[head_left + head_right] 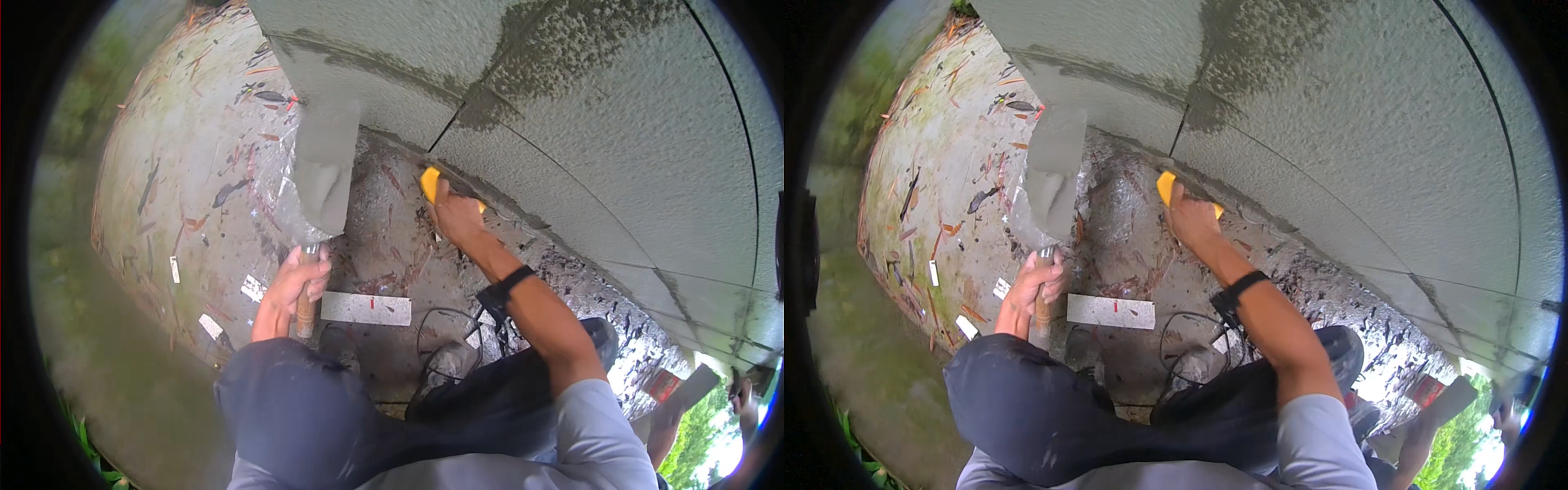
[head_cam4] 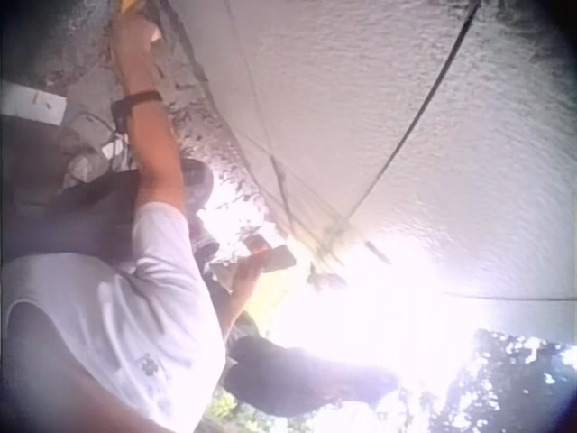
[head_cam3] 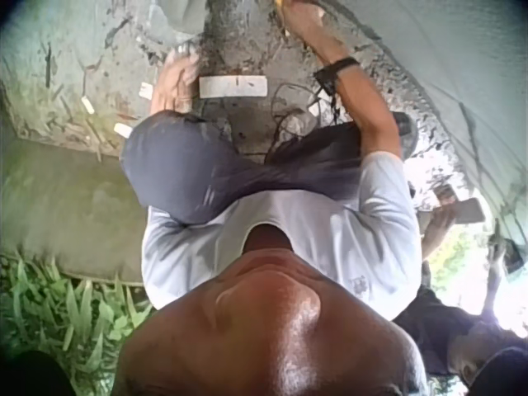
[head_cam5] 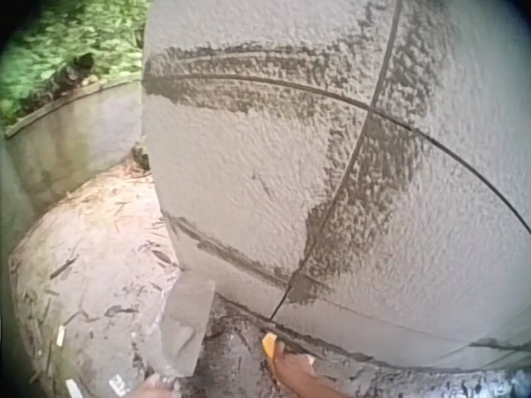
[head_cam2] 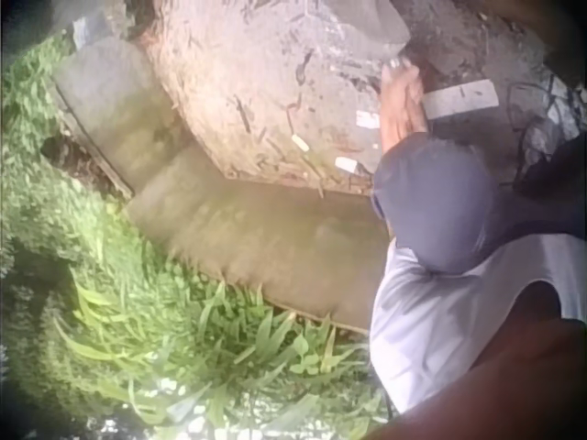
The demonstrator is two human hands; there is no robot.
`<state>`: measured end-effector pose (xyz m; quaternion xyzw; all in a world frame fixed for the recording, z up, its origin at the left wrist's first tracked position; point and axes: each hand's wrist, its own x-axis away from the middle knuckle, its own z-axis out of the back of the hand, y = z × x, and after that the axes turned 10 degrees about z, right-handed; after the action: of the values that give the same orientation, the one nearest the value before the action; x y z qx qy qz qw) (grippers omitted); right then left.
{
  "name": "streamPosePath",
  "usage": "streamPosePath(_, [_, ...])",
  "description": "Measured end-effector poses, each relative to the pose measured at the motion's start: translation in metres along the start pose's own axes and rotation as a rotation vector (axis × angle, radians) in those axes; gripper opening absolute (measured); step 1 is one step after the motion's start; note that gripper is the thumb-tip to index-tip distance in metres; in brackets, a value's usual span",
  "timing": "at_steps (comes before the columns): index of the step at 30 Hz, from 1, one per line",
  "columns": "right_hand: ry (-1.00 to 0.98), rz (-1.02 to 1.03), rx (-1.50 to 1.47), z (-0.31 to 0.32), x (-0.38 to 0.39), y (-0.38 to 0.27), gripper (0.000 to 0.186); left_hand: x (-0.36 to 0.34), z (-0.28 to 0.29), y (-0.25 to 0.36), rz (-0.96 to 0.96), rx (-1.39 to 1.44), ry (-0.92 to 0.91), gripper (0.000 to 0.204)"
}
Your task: Applying mortar or plaster to a tiled wall surface using a trowel and a plastering hawk.
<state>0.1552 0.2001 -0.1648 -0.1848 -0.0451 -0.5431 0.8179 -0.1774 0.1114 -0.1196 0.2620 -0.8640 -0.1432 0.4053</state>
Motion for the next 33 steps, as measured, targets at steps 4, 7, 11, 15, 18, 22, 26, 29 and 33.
streamPosePath(4, [0.039, -0.086, 0.11, -0.036, -0.029, 0.027, 0.044, 0.003, -0.004, -0.001, 0.001, 0.009, 0.009, 0.023])
streamPosePath(7, [0.116, -0.117, 0.078, -0.039, -0.027, 0.027, 0.039, 0.009, -0.004, -0.002, -0.005, 0.003, 0.06, 0.02])
streamPosePath(11, [0.103, -0.315, -0.037, -0.035, -0.005, 0.0, 0.046, 0.016, 0.001, -0.003, 0.024, -0.006, 0.112, 0.022])
streamPosePath(15, [0.162, -0.041, 0.048, -0.022, -0.009, -0.001, 0.046, 0.008, -0.003, -0.009, 0.022, 0.021, 0.06, 0.022])
streamPosePath(18, [0.102, -0.024, 0.094, -0.002, -0.031, 0.023, 0.047, 0.001, -0.006, -0.007, 0.029, -0.003, 0.04, 0.022])
streamPosePath(22, [0.144, -0.16, 0.008, -0.011, -0.01, 0.029, 0.049, 0.006, -0.009, -0.003, 0.03, -0.028, 0.058, 0.024])
streamPosePath(26, [0.14, -0.147, 0.011, 0.013, 0.002, 0.009, 0.049, 0.011, -0.012, -0.002, 0.031, -0.016, 0.077, 0.025])
streamPosePath(29, [0.09, -0.002, 0.121, 0.058, -0.008, 0.013, 0.051, -0.002, -0.008, -0.008, 0.033, -0.024, 0.067, 0.026])
streamPosePath(33, [0.024, -0.045, 0.059, 0.077, 0.006, 0.013, 0.061, 0.003, -0.003, -0.002, 0.06, -0.053, 0.034, 0.031])
